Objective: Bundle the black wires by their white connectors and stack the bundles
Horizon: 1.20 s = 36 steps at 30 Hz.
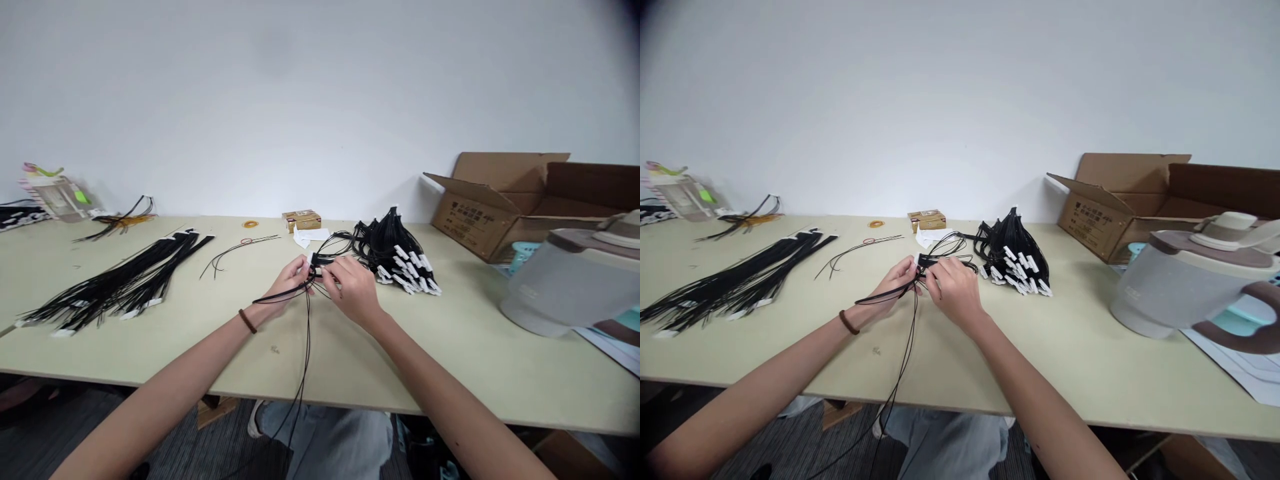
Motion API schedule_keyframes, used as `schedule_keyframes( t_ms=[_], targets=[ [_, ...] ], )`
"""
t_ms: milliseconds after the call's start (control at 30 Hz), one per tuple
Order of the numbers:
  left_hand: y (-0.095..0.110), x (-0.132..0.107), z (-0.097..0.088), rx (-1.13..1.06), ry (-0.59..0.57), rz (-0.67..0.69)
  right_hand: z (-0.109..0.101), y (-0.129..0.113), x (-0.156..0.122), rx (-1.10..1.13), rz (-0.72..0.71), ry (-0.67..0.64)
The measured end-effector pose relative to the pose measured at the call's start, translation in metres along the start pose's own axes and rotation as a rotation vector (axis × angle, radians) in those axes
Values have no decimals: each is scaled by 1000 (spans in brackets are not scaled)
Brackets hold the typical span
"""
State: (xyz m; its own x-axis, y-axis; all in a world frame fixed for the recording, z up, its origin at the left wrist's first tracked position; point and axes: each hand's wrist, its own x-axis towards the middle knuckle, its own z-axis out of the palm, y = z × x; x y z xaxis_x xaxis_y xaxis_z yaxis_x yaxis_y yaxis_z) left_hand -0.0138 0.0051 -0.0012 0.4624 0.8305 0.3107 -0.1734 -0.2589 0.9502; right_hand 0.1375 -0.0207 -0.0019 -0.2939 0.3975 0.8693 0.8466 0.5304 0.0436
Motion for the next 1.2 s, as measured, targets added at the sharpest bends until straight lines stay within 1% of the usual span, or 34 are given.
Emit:
schedule_keyframes(
  t_ms=[100,233,433,733,967,1067,1200],
  targets=[
    [1,-1,2,11,-34,-27,2,0,-1,-43,-29,0],
    [0,-1,2,28,-45,-50,2,1,-2,-49,-45,-28],
    [-1,-2,0,53,-50,-44,0,2,-2,-28,-48,-76],
    [-3,-2,-1,72,-39,-48,0,2,-2,-18,-48,-109],
    [-6,-1,-3,81,-70,-22,1,2,-2,-18,-38,-134],
    [-9,0,-2,4,-42,-41,5,4,-3,-44,-22,-113],
    [-9,0,-3,-192,1,-139,6,13,-2,-127,-21,-72]
  ],
)
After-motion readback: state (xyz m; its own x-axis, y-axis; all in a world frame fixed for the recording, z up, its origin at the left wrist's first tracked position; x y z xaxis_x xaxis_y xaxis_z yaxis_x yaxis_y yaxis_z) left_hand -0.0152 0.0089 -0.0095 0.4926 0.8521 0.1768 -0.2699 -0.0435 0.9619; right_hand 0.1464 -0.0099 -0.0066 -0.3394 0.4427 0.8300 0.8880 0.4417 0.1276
